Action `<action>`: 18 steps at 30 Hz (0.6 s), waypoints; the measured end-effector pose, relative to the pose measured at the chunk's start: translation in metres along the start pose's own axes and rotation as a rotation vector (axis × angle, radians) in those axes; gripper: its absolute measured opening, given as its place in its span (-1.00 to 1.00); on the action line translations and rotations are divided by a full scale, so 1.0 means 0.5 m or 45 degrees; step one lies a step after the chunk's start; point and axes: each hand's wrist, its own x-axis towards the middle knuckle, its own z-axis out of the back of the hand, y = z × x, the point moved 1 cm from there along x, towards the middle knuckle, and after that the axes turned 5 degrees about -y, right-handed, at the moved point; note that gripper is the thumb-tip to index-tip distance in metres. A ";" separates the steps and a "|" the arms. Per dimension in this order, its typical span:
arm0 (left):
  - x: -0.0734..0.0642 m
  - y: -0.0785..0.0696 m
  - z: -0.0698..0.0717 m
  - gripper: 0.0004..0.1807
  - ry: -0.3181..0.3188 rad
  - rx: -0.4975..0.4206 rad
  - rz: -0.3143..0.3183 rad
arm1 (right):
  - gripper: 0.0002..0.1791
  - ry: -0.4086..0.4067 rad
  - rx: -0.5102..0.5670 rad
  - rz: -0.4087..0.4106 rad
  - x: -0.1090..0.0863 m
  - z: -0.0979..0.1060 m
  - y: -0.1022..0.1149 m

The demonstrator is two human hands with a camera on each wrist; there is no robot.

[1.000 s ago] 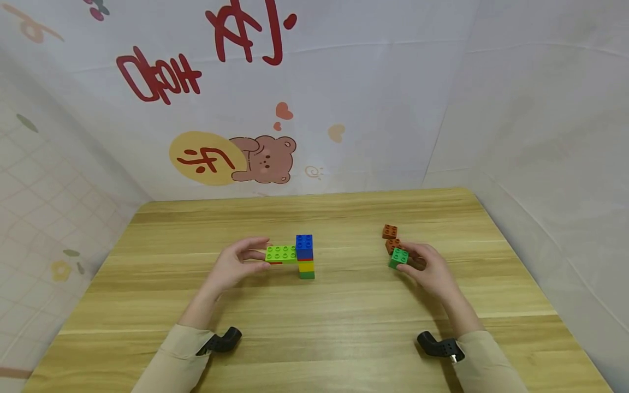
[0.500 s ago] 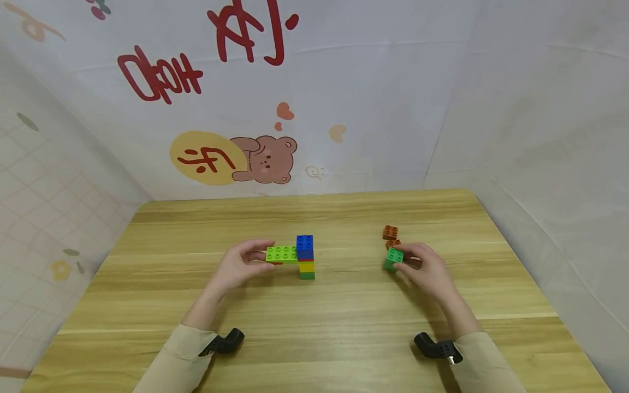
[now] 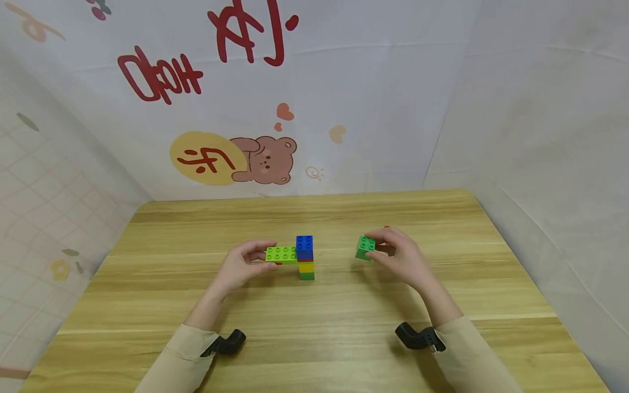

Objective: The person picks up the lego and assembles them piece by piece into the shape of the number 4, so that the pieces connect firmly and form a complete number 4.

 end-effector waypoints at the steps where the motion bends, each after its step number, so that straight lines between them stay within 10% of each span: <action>1: 0.000 -0.001 -0.001 -0.46 -0.002 0.001 0.002 | -0.55 0.007 0.010 0.008 0.005 -0.002 0.007; 18: 0.004 -0.007 -0.003 -0.51 -0.014 0.012 0.053 | -0.56 0.085 0.074 0.213 0.097 -0.021 0.117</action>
